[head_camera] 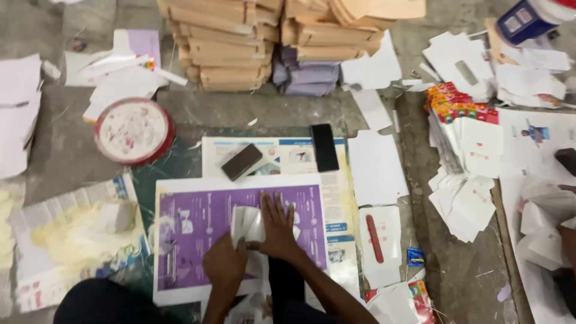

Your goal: Manually sorting and organizing stacks of paper and envelopes on the floor.

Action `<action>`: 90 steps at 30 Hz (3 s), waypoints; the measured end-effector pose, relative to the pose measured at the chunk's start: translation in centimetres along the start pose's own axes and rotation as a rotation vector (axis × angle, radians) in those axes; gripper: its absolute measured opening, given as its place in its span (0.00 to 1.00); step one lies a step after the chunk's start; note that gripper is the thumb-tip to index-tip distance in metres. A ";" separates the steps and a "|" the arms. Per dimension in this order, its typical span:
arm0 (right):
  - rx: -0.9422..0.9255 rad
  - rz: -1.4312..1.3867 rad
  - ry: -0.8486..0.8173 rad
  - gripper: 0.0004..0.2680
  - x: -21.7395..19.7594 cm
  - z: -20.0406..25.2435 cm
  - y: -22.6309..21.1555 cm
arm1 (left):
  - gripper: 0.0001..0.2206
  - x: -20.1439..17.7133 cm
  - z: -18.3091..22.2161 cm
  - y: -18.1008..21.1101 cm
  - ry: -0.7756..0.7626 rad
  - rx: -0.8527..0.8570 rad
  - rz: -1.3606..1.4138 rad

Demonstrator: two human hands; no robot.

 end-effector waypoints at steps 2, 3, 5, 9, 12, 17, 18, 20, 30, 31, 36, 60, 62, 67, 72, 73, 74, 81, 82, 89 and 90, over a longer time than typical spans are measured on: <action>-0.043 0.000 0.045 0.54 -0.3 -0.2 -0.6 | 0.13 -1.4 1.0 1.5 0.166 0.087 -0.126; -0.021 0.005 0.020 0.54 -0.1 -0.1 -0.6 | 0.15 -1.3 0.4 1.7 0.145 0.112 -0.233; -0.019 0.035 0.004 0.54 -1.0 -1.4 0.1 | 0.16 -2.2 -1.7 3.2 0.145 0.137 -0.316; -0.010 0.039 0.053 0.51 -0.5 0.2 0.0 | 0.19 -0.4 -0.7 0.8 0.046 -0.041 -0.085; -0.061 0.215 0.149 0.39 0.6 2.3 -0.8 | 0.23 -1.3 -0.7 1.2 0.178 0.104 -0.126; -0.241 0.437 0.113 0.22 0.6 1.5 -7.3 | 0.23 -4.6 -2.4 -3.8 0.100 -0.094 0.158; -0.284 0.349 0.072 0.23 0.2 -0.3 -8.3 | 0.22 -4.5 -3.5 -4.4 0.112 -0.108 0.191; -0.335 0.259 0.029 0.25 -1.0 -2.2 -9.1 | 0.21 -4.7 -4.1 -4.5 0.128 -0.125 0.223; 0.071 -0.049 0.080 0.19 -0.8 2.6 -3.4 | 0.17 0.3 -3.2 -7.7 -0.218 -0.275 0.533; 0.053 -0.081 0.076 0.20 -1.3 2.3 -3.7 | 0.18 1.2 -3.0 -7.9 -0.297 -0.290 0.616; 0.130 -0.063 0.052 0.21 -0.6 1.7 -2.6 | 0.19 -0.8 -2.6 -2.9 -0.064 -0.153 0.047; -0.152 0.008 -0.053 0.18 1.5 -0.8 -10.3 | 0.18 -7.8 1.3 -13.0 0.203 -0.486 0.523; -0.147 0.004 -0.056 0.18 1.6 -0.8 -10.5 | 0.18 -7.7 1.3 -13.1 0.201 -0.493 0.543; -0.128 0.053 -0.071 0.18 1.2 -0.8 -11.1 | 0.16 -8.0 1.9 -10.4 0.324 -0.384 0.321; -0.138 0.054 -0.057 0.20 2.0 -0.7 -10.4 | 0.14 -11.1 2.2 -8.8 0.408 -0.303 0.108; -0.130 0.063 -0.064 0.22 2.0 -0.8 -10.2 | 0.15 -11.8 2.1 -8.8 0.405 -0.337 0.107; -0.111 0.075 -0.061 0.22 1.5 -1.0 -10.1 | 0.15 -10.9 1.7 -8.6 0.387 -0.327 0.113; -0.079 0.203 0.014 0.33 3.5 -0.4 -7.6 | 0.05 -1.1 2.3 -2.3 0.445 0.289 -0.161; -0.077 0.270 0.058 0.34 4.2 -0.1 -6.3 | 0.06 0.1 2.3 -2.0 0.377 0.293 -0.077; -0.089 0.206 0.093 0.33 3.4 -0.4 -7.3 | 0.04 -2.4 2.2 -1.3 0.435 0.334 -0.104; -0.087 0.209 0.095 0.34 3.5 -0.5 -7.1 | 0.05 -2.7 1.9 -1.5 0.389 0.281 -0.024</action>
Point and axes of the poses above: each hand's wrist, its own z-axis away from the middle knuckle, its own x-axis out of the palm, y = z × x, the point moved 7 cm from there along -z, towards the middle knuckle, and after that the axes turned 7 degrees about z, right-handed, at the moved point
